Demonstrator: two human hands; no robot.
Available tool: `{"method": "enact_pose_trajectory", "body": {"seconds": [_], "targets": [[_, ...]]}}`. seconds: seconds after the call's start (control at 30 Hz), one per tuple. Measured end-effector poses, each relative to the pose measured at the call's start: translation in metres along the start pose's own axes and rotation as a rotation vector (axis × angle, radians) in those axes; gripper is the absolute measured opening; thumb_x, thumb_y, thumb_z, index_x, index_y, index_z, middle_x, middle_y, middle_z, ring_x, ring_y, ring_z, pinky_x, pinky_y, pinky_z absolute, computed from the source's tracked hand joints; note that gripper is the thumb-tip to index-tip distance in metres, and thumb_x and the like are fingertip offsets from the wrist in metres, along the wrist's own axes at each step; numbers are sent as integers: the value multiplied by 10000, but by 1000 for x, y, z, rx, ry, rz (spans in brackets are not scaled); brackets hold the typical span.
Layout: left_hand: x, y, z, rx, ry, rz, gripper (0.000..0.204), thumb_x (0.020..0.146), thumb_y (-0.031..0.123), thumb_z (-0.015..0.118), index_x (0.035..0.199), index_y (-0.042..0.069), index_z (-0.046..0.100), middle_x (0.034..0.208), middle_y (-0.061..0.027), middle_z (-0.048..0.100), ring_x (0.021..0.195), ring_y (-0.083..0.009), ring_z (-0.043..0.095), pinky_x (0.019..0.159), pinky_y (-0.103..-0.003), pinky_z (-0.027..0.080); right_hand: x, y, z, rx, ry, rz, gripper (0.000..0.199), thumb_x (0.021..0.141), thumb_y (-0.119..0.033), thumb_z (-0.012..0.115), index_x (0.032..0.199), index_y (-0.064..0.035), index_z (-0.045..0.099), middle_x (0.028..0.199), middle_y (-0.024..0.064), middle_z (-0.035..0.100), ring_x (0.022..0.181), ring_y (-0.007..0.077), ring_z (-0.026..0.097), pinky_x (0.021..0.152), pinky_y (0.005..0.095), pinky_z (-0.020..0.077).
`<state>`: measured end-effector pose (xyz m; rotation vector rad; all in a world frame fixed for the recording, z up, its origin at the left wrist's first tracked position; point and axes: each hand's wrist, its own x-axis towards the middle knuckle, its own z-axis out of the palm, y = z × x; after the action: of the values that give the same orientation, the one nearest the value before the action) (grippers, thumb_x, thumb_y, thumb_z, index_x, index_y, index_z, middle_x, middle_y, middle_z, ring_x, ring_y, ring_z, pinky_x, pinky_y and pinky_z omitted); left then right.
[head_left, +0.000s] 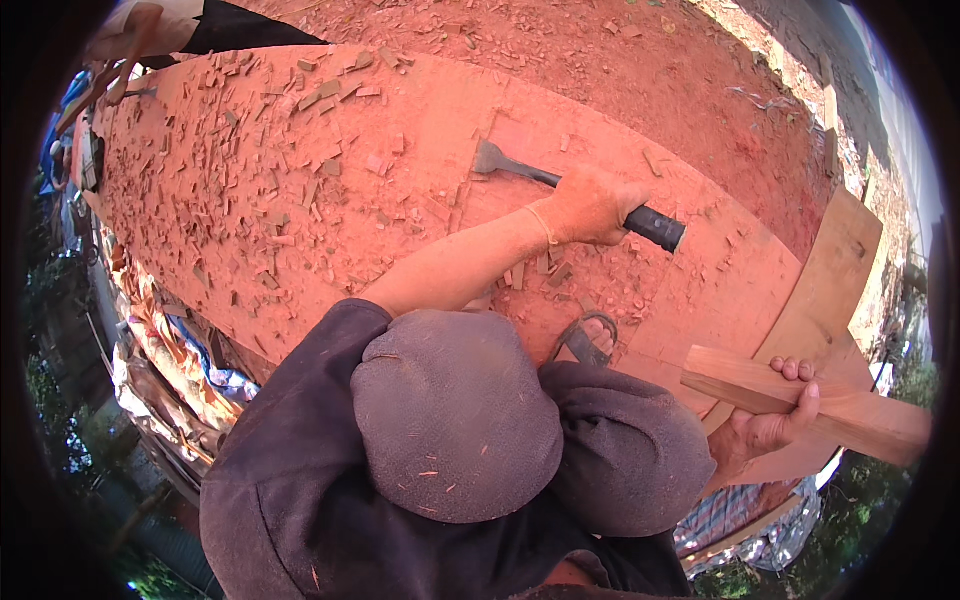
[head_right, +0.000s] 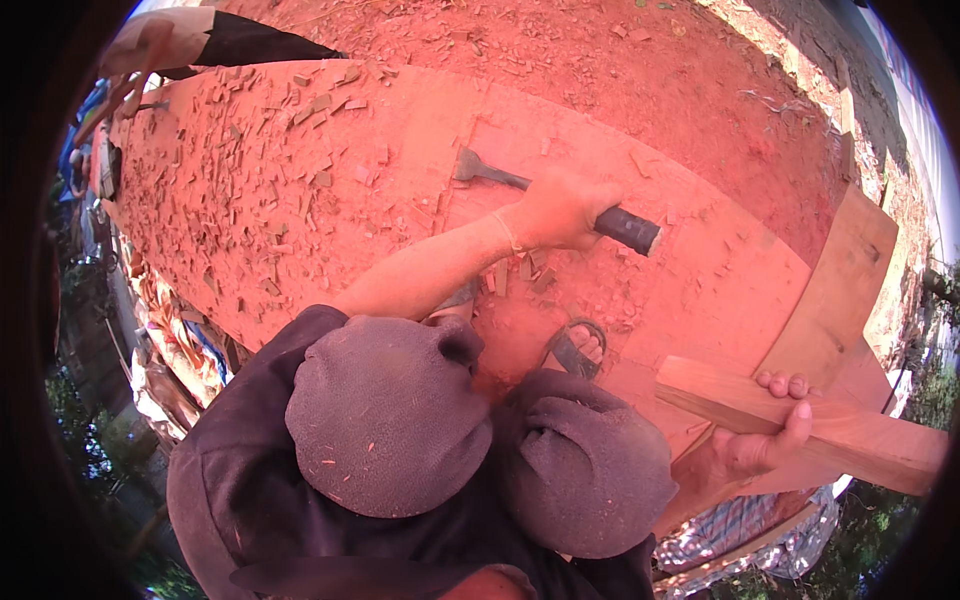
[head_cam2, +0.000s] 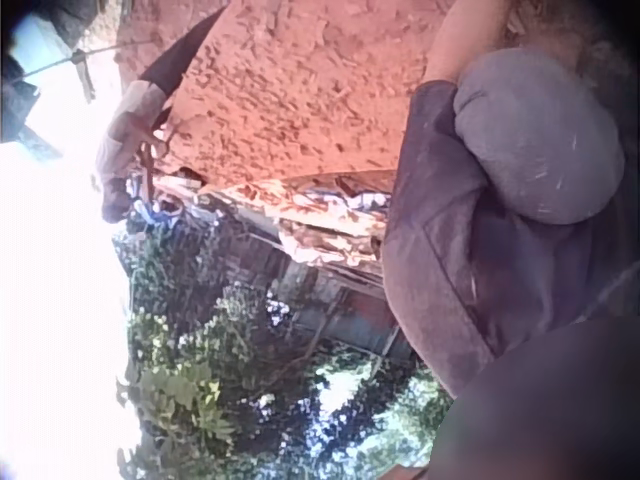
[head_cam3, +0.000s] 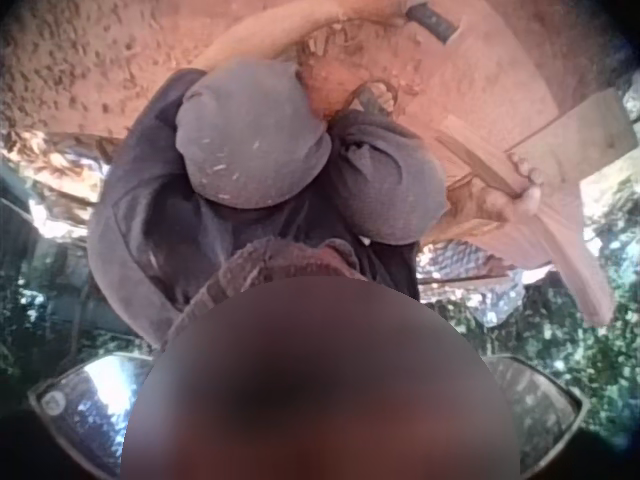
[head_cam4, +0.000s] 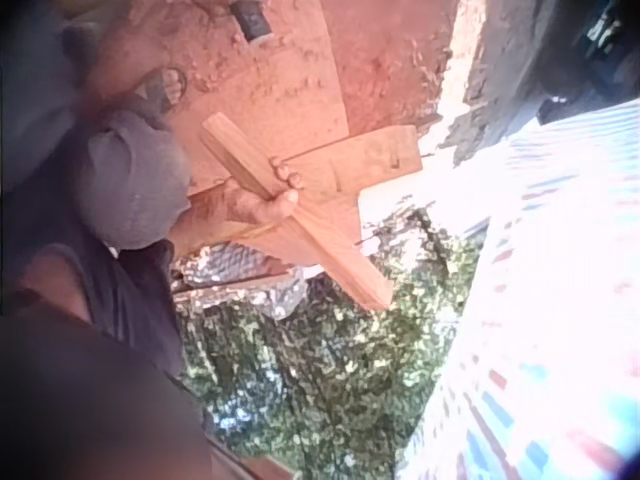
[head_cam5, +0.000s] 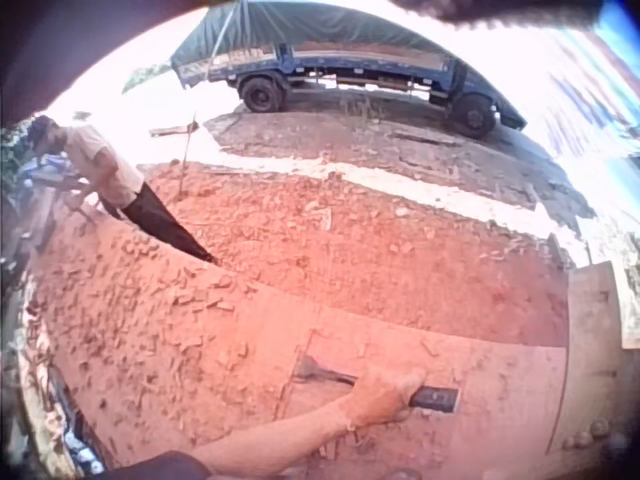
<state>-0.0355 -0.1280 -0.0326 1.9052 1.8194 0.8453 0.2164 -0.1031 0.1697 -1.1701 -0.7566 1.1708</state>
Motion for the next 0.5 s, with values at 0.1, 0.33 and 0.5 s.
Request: {"method": "enact_pose_trajectory", "body": {"seconds": [0.1, 0.33, 0.5], "targets": [[-4, -2, -1, -25, 48, 7, 228, 685, 222, 773, 806, 126, 606, 661, -117, 655, 658, -343, 702, 553, -472, 524, -41, 71, 18, -509, -139, 83, 301, 838, -65, 713, 1071, 2, 535, 880, 91, 607, 727, 144, 594, 675, 351, 545], [-20, -5, -11, 49, -65, -2, 269, 649, 208, 792, 834, 134, 612, 694, -110, 665, 681, -335, 708, 561, -474, 526, -30, 94, -79, -690, -322, 336, 196, 822, -17, 689, 999, -4, 604, 783, 62, 618, 657, 163, 606, 592, 315, 502], [-11, 13, -7, -97, 32, 135, 284, 617, 166, 784, 822, 118, 593, 721, -101, 632, 710, -343, 677, 606, -480, 513, -4, 22, -55, -629, -25, 201, 198, 866, -82, 674, 1025, 2, 592, 824, 97, 620, 743, 190, 628, 600, 312, 524]]}}
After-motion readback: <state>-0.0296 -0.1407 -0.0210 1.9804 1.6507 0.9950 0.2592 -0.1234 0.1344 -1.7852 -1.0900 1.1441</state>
